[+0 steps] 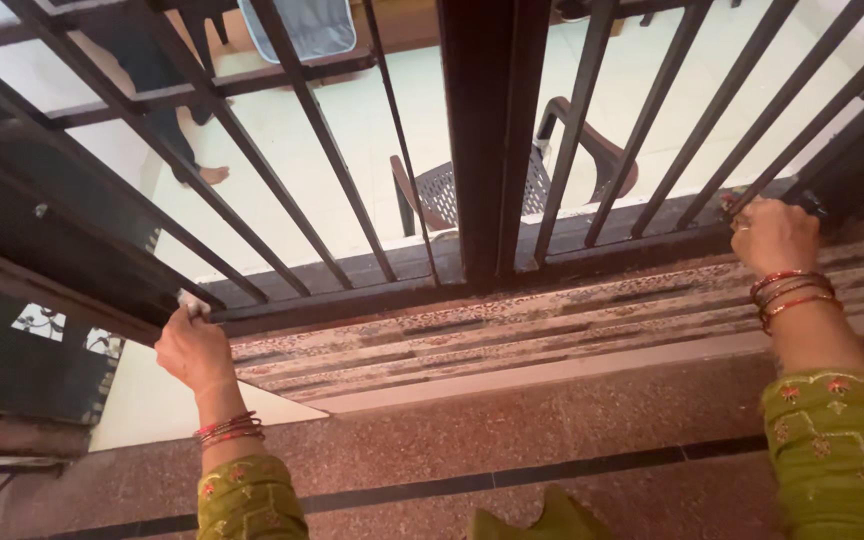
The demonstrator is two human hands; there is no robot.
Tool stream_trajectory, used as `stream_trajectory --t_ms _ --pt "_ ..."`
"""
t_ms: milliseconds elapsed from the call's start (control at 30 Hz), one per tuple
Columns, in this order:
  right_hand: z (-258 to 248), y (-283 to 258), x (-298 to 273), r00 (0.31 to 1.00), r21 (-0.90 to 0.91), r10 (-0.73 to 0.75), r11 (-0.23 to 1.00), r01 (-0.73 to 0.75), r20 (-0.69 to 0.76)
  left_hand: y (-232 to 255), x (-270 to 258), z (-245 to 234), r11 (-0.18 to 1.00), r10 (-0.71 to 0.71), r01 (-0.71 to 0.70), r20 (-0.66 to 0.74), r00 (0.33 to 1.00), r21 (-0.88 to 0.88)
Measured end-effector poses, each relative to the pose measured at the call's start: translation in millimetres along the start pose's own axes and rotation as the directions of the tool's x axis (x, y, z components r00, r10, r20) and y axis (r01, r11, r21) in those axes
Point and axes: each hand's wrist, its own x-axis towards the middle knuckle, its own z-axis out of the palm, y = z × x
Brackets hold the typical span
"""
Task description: The person cleans the bars and frame of a metal gate by hand using a cloth.
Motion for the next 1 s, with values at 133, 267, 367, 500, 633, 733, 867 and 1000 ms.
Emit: stream_trajectory --t_ms 133,267,367,500,633,733,867,1000 --pt "-1.9 0.4 3.5 1.000 0.014 0.017 1.000 -0.017 -0.008 8.2 -3.7 1.7 1.000 -0.017 0.015 0.069 0.997 0.026" --pt "6.6 4.5 5.0 0.999 0.023 -0.005 1.000 0.006 -0.044 26.3 -18.4 -6.1 0.999 -0.054 0.054 -0.002 0.999 0.005" --pt "4.7 3.9 6.3 1.000 0.002 0.015 1.000 -0.015 -0.001 53.6 -32.7 -20.8 0.987 -0.145 0.146 0.021 0.989 -0.071" --pt "2.3 3.1 5.2 1.000 0.043 0.027 0.999 -0.026 -0.012 98.5 -55.7 -34.5 0.957 -0.102 0.089 -0.034 0.994 -0.277" --pt "6.1 8.2 6.2 1.000 -0.021 -0.007 1.000 0.007 0.022 96.6 -49.7 -32.6 0.966 0.130 -0.147 -0.094 0.987 -0.210" --pt "14.0 11.2 12.4 1.000 -0.041 -0.008 0.999 0.008 -0.006 87.5 -48.6 -28.4 0.955 0.167 -0.173 -0.047 0.985 -0.240" --pt "23.5 24.6 15.8 0.998 -0.078 -0.064 0.995 0.063 -0.001 83.6 -56.1 -17.8 0.982 0.130 -0.124 0.033 0.991 -0.145" --pt "27.3 22.1 17.0 0.999 -0.010 0.030 0.999 -0.030 -0.016 110.1 -73.1 -8.6 0.961 0.130 -0.114 0.048 0.990 -0.253"
